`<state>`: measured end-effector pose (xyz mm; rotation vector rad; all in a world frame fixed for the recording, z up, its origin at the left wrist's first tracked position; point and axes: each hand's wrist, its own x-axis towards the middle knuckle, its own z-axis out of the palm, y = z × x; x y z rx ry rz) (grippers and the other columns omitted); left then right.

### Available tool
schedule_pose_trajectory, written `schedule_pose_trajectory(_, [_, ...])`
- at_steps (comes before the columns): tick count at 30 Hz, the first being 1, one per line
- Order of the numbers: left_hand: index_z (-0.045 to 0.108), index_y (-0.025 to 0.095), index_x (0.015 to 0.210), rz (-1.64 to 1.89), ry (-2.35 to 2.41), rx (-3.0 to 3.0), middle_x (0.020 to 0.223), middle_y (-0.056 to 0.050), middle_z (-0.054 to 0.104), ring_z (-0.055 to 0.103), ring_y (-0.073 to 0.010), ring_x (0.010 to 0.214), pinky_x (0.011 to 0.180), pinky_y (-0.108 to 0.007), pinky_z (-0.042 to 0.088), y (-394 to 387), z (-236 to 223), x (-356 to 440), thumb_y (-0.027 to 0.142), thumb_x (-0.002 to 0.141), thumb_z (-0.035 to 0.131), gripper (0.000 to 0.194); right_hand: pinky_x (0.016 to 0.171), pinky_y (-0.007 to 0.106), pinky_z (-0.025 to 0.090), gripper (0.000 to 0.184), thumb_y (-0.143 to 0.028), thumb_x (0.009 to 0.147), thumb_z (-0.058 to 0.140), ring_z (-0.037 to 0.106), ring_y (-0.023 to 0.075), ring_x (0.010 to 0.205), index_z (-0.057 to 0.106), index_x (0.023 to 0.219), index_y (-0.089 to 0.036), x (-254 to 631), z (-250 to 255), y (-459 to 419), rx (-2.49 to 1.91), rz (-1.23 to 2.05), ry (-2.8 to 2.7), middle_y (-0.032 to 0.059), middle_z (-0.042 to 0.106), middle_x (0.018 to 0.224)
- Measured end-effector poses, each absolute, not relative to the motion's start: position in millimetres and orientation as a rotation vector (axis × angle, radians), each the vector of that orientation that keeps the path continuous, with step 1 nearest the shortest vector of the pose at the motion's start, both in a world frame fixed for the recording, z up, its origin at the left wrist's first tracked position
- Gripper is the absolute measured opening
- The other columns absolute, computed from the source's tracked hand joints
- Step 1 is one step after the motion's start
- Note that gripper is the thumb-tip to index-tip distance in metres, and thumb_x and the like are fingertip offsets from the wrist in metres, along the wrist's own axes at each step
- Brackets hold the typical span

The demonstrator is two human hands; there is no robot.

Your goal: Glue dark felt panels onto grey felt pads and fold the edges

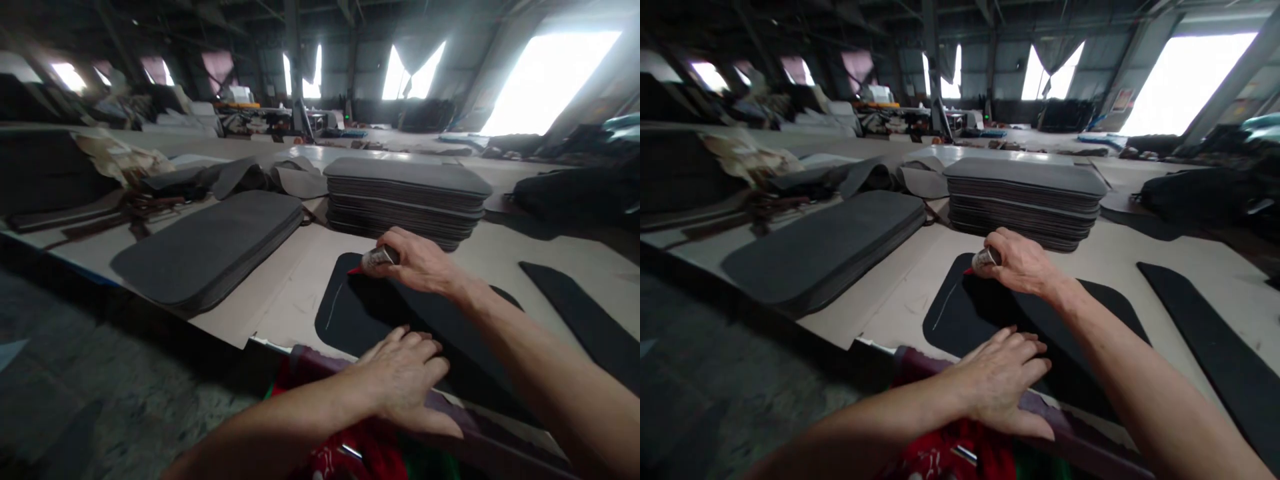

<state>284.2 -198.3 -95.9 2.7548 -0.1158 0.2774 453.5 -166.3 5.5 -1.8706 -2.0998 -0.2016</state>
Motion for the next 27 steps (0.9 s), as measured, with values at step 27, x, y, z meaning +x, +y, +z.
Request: schedule_pose_trajectory(27, [0.050,0.019,0.138,0.308,-0.057,2.659,0.149,-0.013,0.050,0.037,-0.0284,0.144,0.126,-0.048,0.016,-197.4,-98.7,281.8,0.075,0.081,0.060,0.080,0.069,0.027,0.038,0.031,-0.033,0.076,0.072,0.058,0.0179,0.084,0.061,0.103,-0.021,480.2,11.5,-179.1,-1.833,0.125,-1.832,0.0002,0.063,0.094])
